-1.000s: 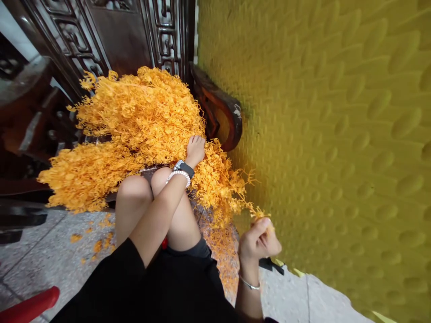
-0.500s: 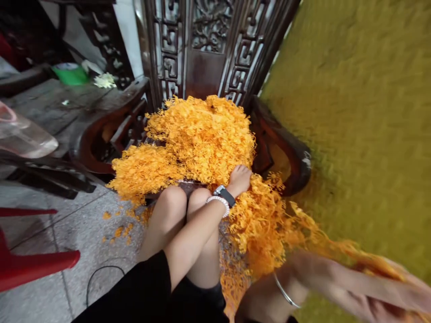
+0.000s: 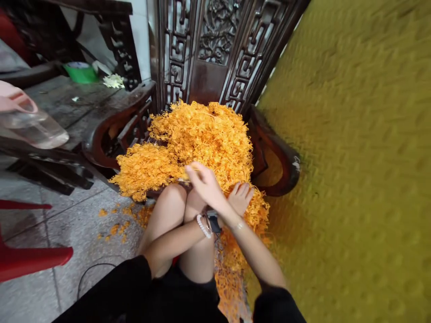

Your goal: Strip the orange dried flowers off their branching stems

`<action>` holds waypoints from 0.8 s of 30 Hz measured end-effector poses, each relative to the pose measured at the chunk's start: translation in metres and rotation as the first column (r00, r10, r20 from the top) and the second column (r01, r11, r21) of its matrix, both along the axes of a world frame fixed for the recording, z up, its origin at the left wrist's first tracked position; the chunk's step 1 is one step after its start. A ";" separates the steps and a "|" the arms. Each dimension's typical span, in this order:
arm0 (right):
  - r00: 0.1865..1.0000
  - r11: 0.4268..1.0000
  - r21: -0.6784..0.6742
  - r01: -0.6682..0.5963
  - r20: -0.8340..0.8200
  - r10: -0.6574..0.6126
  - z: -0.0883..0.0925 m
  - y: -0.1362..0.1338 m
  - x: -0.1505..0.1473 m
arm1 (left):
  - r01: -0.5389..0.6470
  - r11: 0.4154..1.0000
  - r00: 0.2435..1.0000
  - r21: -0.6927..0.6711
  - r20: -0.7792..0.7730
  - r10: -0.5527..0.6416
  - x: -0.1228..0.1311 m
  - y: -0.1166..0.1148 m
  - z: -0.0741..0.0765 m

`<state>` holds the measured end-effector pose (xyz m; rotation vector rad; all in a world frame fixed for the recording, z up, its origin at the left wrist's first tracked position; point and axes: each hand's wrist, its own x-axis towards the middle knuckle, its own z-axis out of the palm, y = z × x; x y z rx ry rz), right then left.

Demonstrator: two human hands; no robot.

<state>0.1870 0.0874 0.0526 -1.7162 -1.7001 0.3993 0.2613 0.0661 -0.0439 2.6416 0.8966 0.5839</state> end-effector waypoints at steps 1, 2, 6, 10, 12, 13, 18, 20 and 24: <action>0.991 0.991 -0.004 -0.132 0.011 0.132 -0.007 0.023 -0.020 | -0.002 1.000 1.000 0.025 -0.004 0.002 -0.001 -0.002 -0.002; 0.974 0.974 0.007 -0.227 0.024 0.227 -0.014 0.047 -0.041 | 0.007 0.998 1.000 0.062 -0.018 -0.006 -0.002 -0.002 -0.003; 0.892 0.895 0.055 -0.443 0.126 0.434 -0.040 0.120 -0.114 | 0.042 0.988 0.995 0.151 -0.091 -0.029 -0.008 0.003 -0.002; 0.788 0.817 0.015 -0.577 0.273 0.552 -0.060 0.148 -0.148 | 0.059 0.973 0.993 0.222 -0.117 -0.034 -0.017 0.003 0.002; 0.778 0.824 -0.022 -0.566 0.316 0.543 -0.071 0.154 -0.159 | 0.064 0.965 0.992 0.255 -0.119 -0.034 -0.020 0.001 0.002; 0.782 0.836 -0.044 -0.547 0.330 0.529 -0.077 0.156 -0.164 | 0.068 0.961 0.992 0.269 -0.120 -0.036 -0.021 0.000 0.002; 0.768 0.852 -0.144 -0.503 0.379 0.517 -0.100 0.163 -0.176 | 0.093 0.946 0.989 0.311 -0.139 -0.052 -0.020 0.001 -0.004; 0.753 0.845 -0.151 -0.513 0.394 0.528 -0.101 0.163 -0.175 | 0.094 0.945 0.988 0.314 -0.146 -0.049 -0.017 0.002 -0.007; 0.735 0.838 -0.124 -0.531 0.426 0.528 -0.095 0.157 -0.167 | 0.087 0.945 0.988 0.316 -0.150 -0.041 -0.010 0.000 -0.012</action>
